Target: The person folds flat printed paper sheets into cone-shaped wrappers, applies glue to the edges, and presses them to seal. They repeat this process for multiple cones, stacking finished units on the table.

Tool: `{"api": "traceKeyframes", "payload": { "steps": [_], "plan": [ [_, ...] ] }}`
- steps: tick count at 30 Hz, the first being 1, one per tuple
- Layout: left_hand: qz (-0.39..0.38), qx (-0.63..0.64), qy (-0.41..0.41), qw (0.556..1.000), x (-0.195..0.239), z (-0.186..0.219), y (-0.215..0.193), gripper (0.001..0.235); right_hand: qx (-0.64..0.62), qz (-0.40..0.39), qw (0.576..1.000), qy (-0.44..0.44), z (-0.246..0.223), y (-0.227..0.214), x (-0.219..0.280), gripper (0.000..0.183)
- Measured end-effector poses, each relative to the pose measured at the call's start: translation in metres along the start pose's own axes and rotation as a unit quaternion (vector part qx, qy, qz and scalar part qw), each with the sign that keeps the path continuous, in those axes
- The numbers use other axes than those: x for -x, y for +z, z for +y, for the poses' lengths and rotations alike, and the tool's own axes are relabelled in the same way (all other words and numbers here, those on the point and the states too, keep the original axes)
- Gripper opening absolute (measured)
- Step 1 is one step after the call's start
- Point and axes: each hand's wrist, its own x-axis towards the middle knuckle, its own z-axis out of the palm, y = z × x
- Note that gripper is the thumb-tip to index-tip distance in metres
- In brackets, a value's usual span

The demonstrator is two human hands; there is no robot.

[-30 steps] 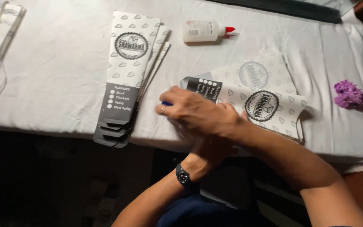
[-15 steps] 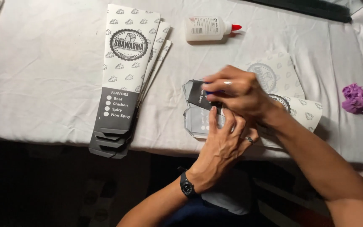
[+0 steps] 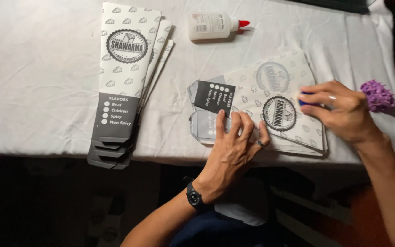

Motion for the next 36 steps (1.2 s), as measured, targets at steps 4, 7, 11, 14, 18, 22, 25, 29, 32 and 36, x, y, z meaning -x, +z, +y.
{"api": "traceKeyframes", "payload": {
  "steps": [4, 7, 11, 14, 18, 22, 25, 29, 32, 36],
  "plan": [
    [-0.005, -0.023, 0.008, 1.000, 0.001, -0.001, 0.000, 0.046, -0.036, 0.014, 0.995, 0.097, 0.008, -0.012, 0.017, 0.027],
    [-0.002, -0.021, 0.009, 1.000, 0.001, -0.002, 0.001, 0.044, -0.091, -0.010, 0.995, 0.032, 0.017, 0.013, -0.014, 0.026],
    [0.004, -0.003, 0.009, 1.000, 0.001, 0.003, 0.008, 0.046, -0.110, -0.023, 0.979, -0.169, 0.001, 0.081, -0.099, 0.032],
    [-0.013, 0.038, 0.006, 0.999, 0.003, 0.006, 0.010, 0.044, -0.174, -0.057, 0.966, -0.182, -0.023, 0.105, -0.143, 0.020],
    [0.004, 0.072, 0.012, 0.997, 0.005, 0.010, 0.024, 0.043, -0.170, -0.030, 0.970, -0.170, -0.011, 0.090, -0.107, 0.024],
    [0.029, 0.100, 0.016, 0.994, 0.007, 0.010, 0.031, 0.070, -0.099, 0.046, 0.994, -0.010, 0.037, 0.032, -0.006, 0.018],
    [0.023, 0.100, 0.026, 0.994, 0.007, 0.010, 0.032, 0.077, 0.002, 0.071, 0.994, 0.082, 0.061, -0.004, 0.068, 0.021],
    [0.001, 0.092, 0.027, 0.995, 0.009, 0.013, 0.036, 0.090, 0.088, 0.082, 0.984, 0.131, 0.042, -0.007, 0.094, 0.025],
    [-0.005, 0.093, 0.031, 0.995, 0.008, 0.011, 0.037, 0.092, 0.139, 0.138, 0.976, 0.093, 0.005, -0.007, 0.078, 0.038],
    [-0.007, 0.083, 0.030, 0.996, 0.008, 0.011, 0.036, 0.094, 0.097, 0.162, 0.978, 0.086, -0.049, 0.005, 0.076, 0.017]
  ]
}}
